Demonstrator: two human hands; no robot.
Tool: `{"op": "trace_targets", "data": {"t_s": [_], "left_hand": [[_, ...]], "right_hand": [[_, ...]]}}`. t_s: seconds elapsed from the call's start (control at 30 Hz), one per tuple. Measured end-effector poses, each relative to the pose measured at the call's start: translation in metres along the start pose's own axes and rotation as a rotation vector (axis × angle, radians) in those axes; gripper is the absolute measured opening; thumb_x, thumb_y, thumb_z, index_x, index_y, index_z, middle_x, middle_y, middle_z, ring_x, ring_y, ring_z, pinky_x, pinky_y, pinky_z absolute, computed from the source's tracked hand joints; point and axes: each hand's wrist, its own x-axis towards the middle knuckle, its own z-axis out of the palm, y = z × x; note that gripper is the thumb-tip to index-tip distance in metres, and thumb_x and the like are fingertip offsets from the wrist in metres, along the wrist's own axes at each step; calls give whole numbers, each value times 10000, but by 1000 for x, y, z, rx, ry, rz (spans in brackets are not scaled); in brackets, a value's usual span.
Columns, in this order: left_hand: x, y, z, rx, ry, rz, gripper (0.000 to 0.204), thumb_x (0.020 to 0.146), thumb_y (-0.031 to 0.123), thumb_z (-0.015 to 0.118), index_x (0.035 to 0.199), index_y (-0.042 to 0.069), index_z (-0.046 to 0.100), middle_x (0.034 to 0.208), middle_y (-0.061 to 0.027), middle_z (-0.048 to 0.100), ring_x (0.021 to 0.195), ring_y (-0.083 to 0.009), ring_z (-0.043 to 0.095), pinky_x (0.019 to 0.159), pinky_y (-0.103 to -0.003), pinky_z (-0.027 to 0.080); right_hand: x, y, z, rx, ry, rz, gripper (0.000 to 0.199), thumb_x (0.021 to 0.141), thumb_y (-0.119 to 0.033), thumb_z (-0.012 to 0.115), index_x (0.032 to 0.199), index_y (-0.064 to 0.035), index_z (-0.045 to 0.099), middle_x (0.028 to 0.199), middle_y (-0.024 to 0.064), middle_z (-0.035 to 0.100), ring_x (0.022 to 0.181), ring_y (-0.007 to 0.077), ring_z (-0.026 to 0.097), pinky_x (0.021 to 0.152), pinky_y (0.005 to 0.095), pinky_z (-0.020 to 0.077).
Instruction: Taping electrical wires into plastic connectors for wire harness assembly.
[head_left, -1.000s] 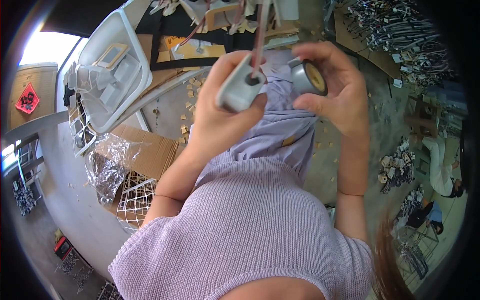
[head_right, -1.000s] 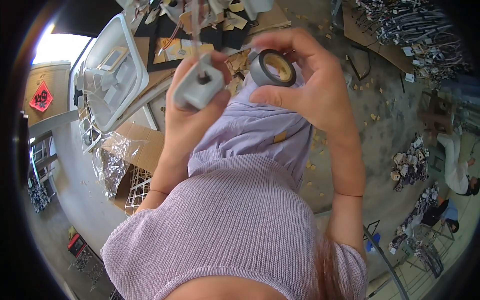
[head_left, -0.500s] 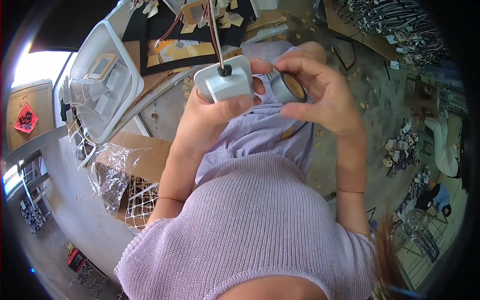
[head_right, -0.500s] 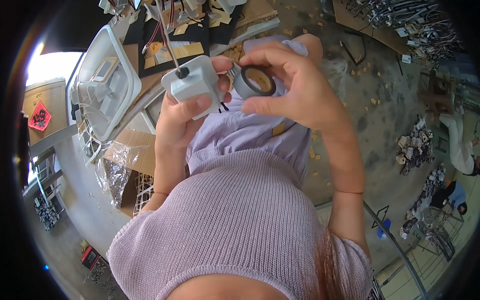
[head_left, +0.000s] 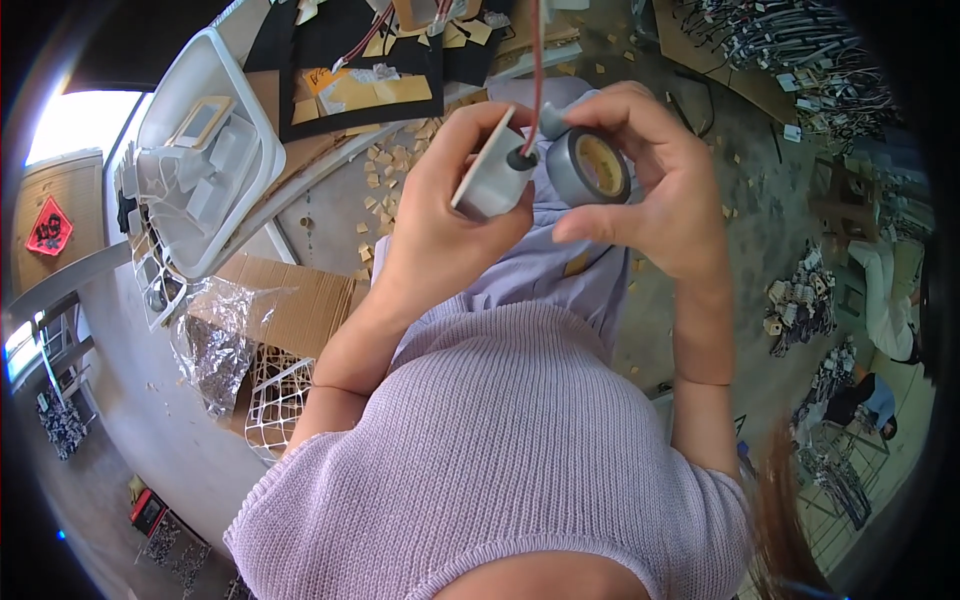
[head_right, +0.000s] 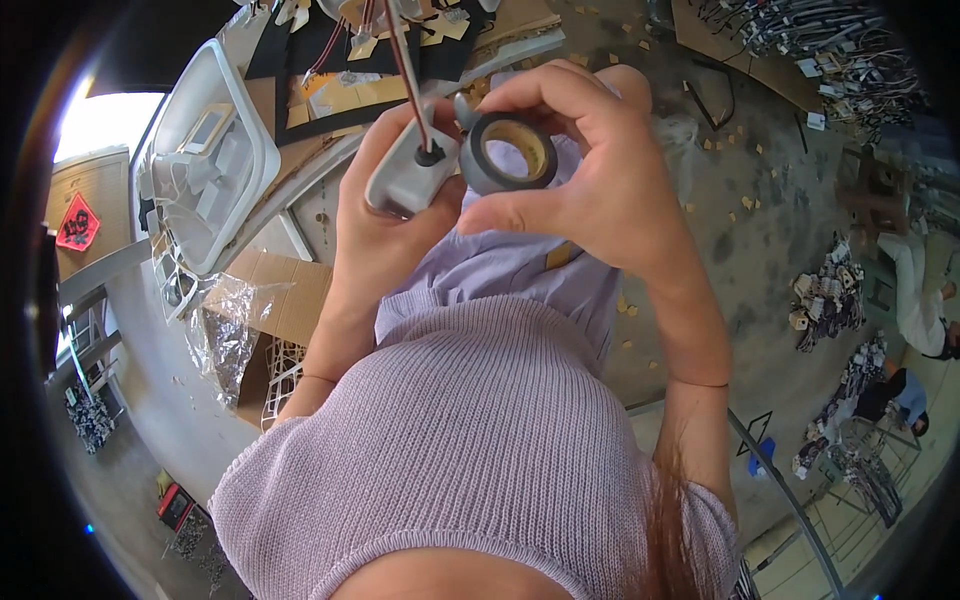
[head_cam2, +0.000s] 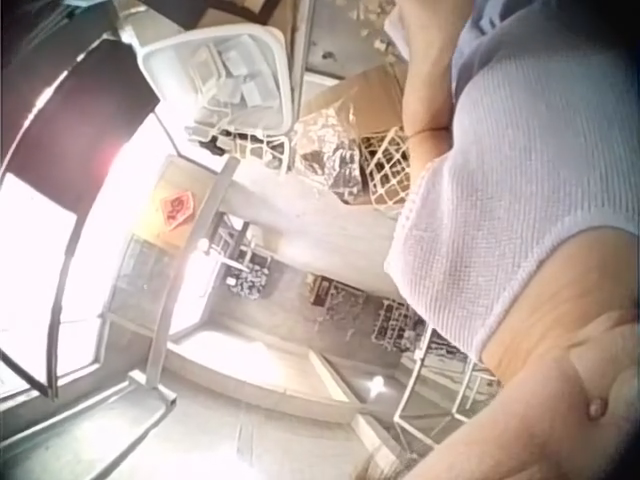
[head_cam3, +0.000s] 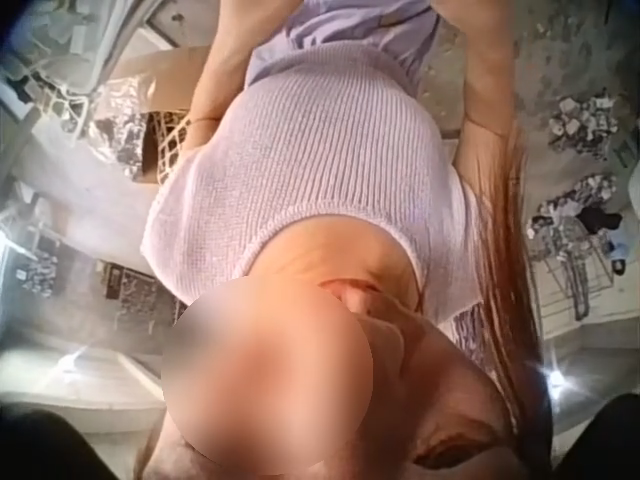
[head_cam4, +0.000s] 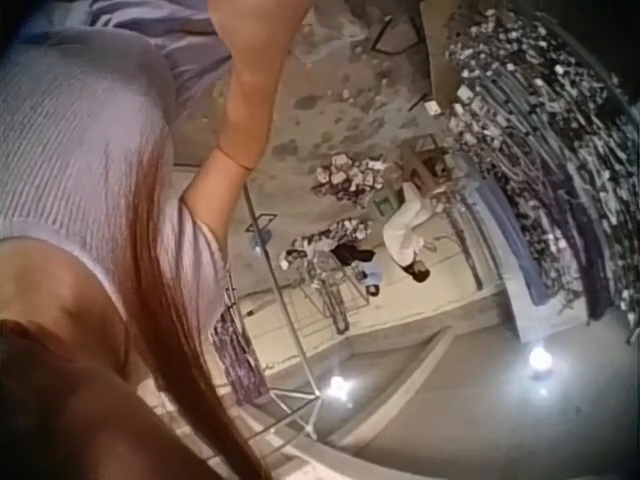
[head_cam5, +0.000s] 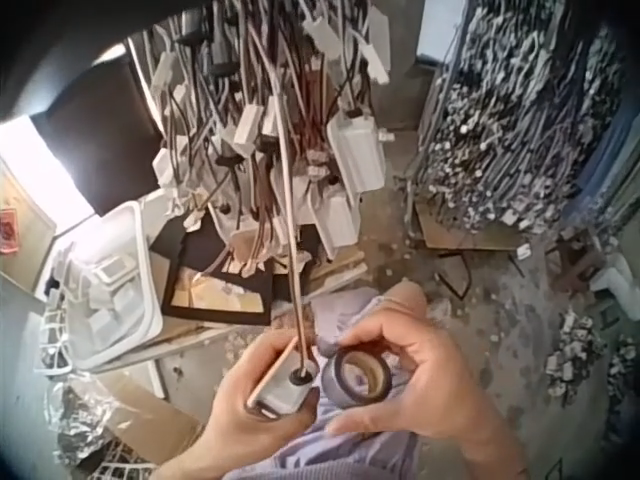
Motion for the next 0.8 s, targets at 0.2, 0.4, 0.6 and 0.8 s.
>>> {"op": "trace_targets", "data": {"t_s": [0.2,0.4,0.6,0.8], "left_hand": [[2,-3,-1,59,-37,76,522,671,-47,641,1172,33,517,1005,-86,594,943,-169,601,828,-271,463],[4,-3,2,89,-15,124,531,645,-49,648,1153,38,520,1018,-113,600,942,-242,615,822,-304,473],[17,-24,3,262,175,264,564,620,-37,671,1158,29,513,1024,-142,570,888,-330,577,772,-359,479],[12,-6,-10,-443,-176,-294,427,752,119,681,1145,-18,582,878,-163,671,793,-159,655,710,-273,540]], "right_hand": [[6,-11,-4,-59,-199,-125,587,487,-128,906,1002,-46,639,974,8,567,960,148,561,879,267,432],[13,-8,-11,-131,-329,-233,647,538,-257,890,1067,18,639,1079,82,537,1020,201,506,931,329,389],[1,-28,9,-85,-205,-51,821,563,-134,876,1292,24,532,1080,70,526,1026,166,510,936,279,402],[12,-54,2,360,-319,259,741,745,-262,789,1328,47,451,1114,86,599,990,146,590,874,250,442]]}}
